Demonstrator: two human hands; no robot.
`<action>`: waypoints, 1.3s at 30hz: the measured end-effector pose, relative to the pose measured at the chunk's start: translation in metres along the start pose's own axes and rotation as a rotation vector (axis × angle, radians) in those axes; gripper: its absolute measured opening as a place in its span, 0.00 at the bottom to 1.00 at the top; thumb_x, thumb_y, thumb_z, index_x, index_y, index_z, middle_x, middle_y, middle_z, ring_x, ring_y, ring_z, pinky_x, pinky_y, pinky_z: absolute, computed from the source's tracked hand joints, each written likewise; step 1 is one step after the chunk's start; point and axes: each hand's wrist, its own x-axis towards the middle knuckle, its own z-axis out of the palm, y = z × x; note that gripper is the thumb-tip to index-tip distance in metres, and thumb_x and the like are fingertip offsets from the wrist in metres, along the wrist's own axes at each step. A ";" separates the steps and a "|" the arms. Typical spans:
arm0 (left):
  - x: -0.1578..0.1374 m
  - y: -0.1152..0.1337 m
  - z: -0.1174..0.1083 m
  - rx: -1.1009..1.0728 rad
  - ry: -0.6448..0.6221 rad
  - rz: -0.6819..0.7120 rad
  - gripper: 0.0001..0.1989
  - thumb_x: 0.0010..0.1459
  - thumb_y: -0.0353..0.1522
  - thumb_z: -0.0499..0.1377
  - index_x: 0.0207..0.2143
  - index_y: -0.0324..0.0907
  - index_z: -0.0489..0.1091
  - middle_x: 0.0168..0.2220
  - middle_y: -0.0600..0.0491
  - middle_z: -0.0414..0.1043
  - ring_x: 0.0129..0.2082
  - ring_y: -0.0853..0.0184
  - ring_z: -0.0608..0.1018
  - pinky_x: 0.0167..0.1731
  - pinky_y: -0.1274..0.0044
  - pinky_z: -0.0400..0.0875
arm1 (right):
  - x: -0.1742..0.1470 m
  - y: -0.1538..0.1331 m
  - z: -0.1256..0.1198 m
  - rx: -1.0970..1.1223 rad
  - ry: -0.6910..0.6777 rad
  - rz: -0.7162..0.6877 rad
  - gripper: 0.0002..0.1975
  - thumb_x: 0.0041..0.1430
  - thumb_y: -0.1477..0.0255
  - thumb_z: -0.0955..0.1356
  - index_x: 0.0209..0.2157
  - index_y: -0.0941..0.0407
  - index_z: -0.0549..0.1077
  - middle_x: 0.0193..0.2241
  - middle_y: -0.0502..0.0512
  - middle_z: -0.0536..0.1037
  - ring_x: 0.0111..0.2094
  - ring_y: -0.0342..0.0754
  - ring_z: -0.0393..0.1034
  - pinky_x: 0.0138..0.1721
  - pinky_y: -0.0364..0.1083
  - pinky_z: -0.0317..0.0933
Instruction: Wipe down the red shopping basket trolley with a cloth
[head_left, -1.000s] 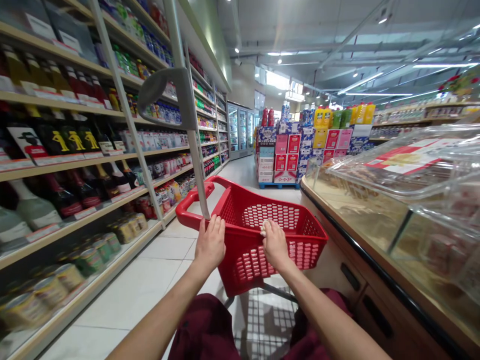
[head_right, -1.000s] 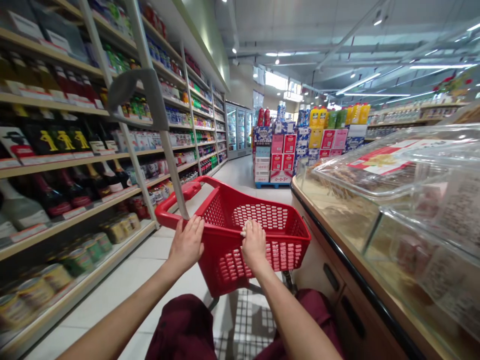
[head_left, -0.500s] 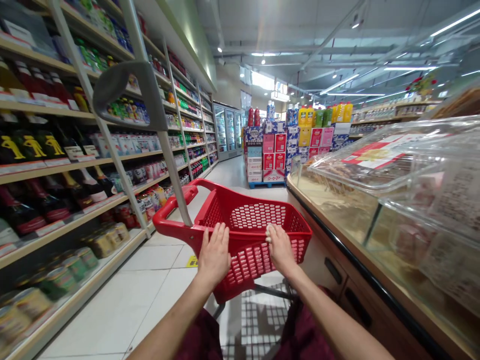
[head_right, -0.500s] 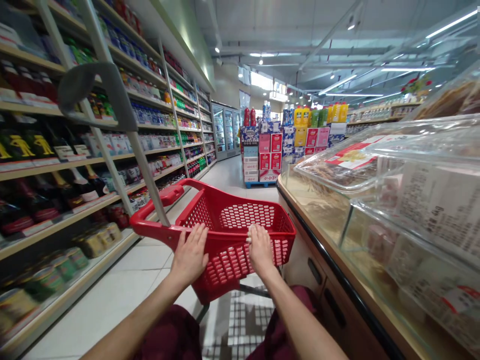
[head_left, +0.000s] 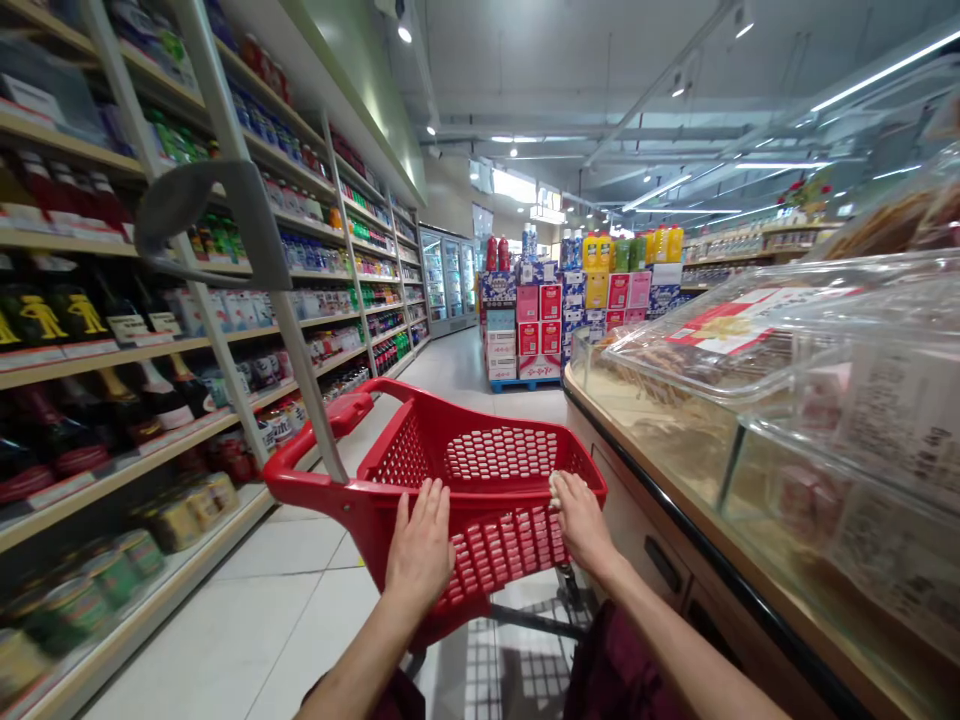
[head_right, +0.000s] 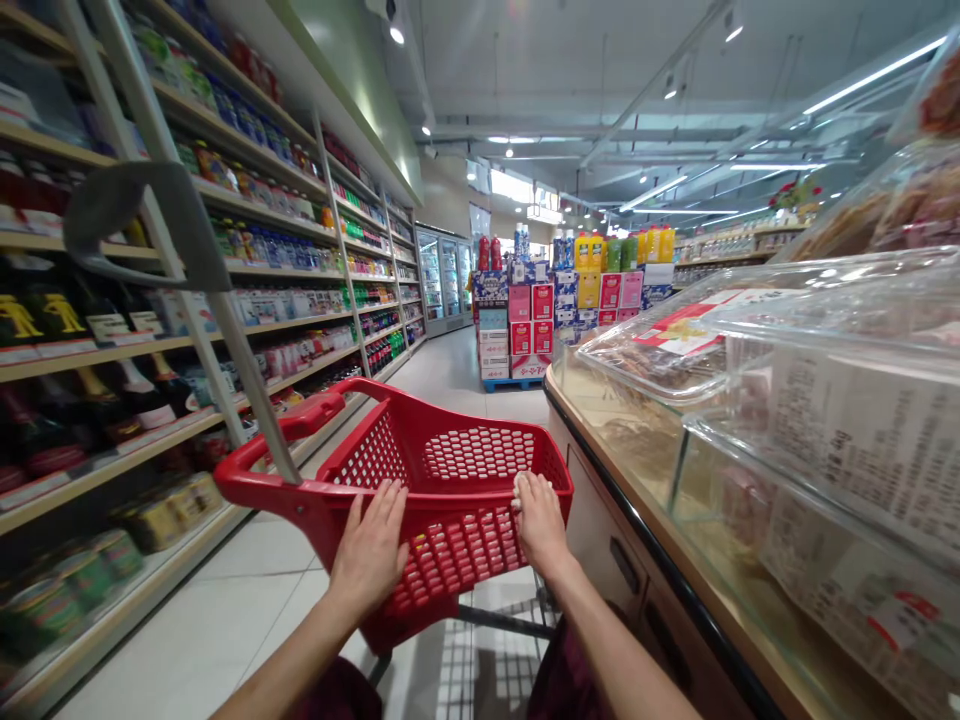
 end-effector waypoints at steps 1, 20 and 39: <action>0.000 0.000 0.001 -0.001 -0.010 0.007 0.29 0.49 0.32 0.49 0.55 0.34 0.56 0.58 0.47 0.52 0.59 0.61 0.52 0.58 0.65 0.41 | 0.000 0.002 0.001 0.003 0.001 -0.003 0.26 0.51 0.81 0.56 0.53 0.61 0.62 0.54 0.60 0.61 0.56 0.52 0.51 0.54 0.51 0.48; -0.010 -0.001 0.002 0.002 -0.023 0.003 0.32 0.47 0.31 0.49 0.56 0.31 0.52 0.60 0.45 0.48 0.60 0.59 0.48 0.58 0.64 0.42 | 0.001 -0.010 -0.003 0.025 0.021 0.070 0.24 0.50 0.82 0.56 0.50 0.63 0.64 0.52 0.63 0.64 0.54 0.52 0.55 0.54 0.52 0.49; -0.011 -0.001 0.004 0.045 -0.051 0.024 0.33 0.47 0.31 0.49 0.57 0.32 0.50 0.61 0.45 0.43 0.61 0.59 0.47 0.57 0.63 0.42 | 0.000 -0.036 0.012 0.070 0.037 -0.083 0.25 0.53 0.82 0.55 0.54 0.62 0.60 0.57 0.60 0.57 0.59 0.52 0.43 0.56 0.53 0.45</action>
